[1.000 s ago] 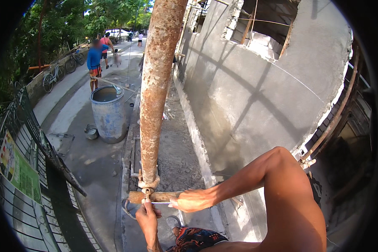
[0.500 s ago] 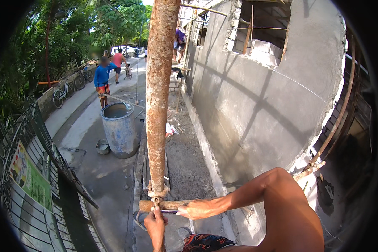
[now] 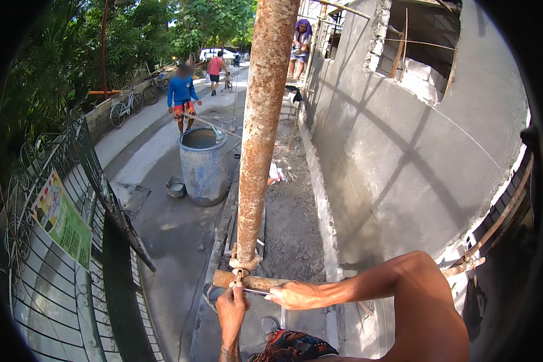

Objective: The person uses a wrench to tighten metal clamps on bamboo scaffolding poles, then moves to another section to tighten additional clamps. The person also briefly handles a large water barrel and walks through the construction area.

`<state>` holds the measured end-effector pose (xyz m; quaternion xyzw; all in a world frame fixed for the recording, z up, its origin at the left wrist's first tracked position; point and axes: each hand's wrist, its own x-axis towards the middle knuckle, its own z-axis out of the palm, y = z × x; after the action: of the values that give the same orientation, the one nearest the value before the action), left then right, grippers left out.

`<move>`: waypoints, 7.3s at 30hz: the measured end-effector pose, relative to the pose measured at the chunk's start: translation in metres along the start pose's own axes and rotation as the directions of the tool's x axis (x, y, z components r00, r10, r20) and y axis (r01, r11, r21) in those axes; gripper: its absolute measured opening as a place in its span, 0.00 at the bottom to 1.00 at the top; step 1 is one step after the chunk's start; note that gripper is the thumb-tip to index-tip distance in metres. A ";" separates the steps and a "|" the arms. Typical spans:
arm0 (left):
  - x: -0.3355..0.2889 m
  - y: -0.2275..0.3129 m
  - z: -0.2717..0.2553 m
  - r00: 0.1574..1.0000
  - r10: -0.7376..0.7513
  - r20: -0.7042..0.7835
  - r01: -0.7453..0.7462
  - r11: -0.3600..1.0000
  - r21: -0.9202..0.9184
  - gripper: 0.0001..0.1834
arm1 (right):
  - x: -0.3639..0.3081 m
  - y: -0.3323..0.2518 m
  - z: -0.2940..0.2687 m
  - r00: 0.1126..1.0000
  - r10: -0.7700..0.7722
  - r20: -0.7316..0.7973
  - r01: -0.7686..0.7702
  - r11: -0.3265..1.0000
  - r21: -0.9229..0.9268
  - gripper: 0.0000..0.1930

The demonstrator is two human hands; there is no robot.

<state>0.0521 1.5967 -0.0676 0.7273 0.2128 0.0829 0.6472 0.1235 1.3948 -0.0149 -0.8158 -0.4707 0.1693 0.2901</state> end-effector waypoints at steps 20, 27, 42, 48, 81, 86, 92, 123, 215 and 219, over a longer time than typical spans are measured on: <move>0.001 -0.012 0.002 1.000 0.016 -0.010 -0.017 0.997 -0.071 0.27 | 0.004 -0.016 -0.005 0.953 0.290 0.094 -0.277 0.952 -0.131 0.17; -0.003 -0.009 0.004 0.998 -0.056 0.035 0.062 0.979 -0.196 0.29 | 0.004 -0.037 -0.031 0.961 0.187 0.206 -0.140 0.964 -0.224 0.11; 0.007 -0.003 -0.012 0.887 -0.289 0.360 0.437 0.777 -0.452 0.29 | 0.056 -0.119 -0.087 0.445 0.723 0.529 -0.499 0.690 -0.523 0.13; 0.002 -0.008 0.002 0.912 -0.245 0.330 0.403 0.692 -0.600 0.29 | 0.060 -0.090 -0.078 0.470 0.644 0.604 -0.477 0.761 -0.441 0.16; 0.000 -0.004 0.005 1.000 0.016 0.026 -0.007 0.949 -0.314 0.26 | -0.011 -0.010 -0.014 0.926 0.249 0.285 -0.164 0.942 -0.292 0.16; 0.006 -0.015 0.015 0.999 0.037 0.008 -0.033 0.955 -0.295 0.25 | -0.019 0.017 -0.010 0.902 0.253 0.349 -0.106 0.915 -0.389 0.16; 0.013 -0.033 0.017 0.950 0.284 -0.129 -0.301 0.944 -0.133 0.21 | -0.036 0.045 0.024 0.903 -0.419 0.093 0.394 0.723 -0.567 0.17; -0.002 -0.012 0.007 0.992 -0.116 0.053 0.126 0.951 -0.281 0.30 | -0.012 -0.018 0.001 0.715 0.627 0.308 -0.692 0.699 0.182 0.31; 0.000 -0.014 0.009 0.971 -0.170 0.168 0.221 0.907 -0.358 0.26 | 0.022 -0.059 -0.042 0.684 0.617 0.388 -0.522 0.787 -0.330 0.34; 0.000 -0.009 0.005 0.978 -0.155 0.138 0.189 0.938 -0.289 0.25 | 0.020 -0.059 -0.037 0.556 0.724 0.408 -0.583 0.689 -0.430 0.34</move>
<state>0.0521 1.5933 -0.0774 0.6025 0.2235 0.0159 0.7660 0.1149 1.4236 0.0509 -0.8761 -0.2096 0.4319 -0.0454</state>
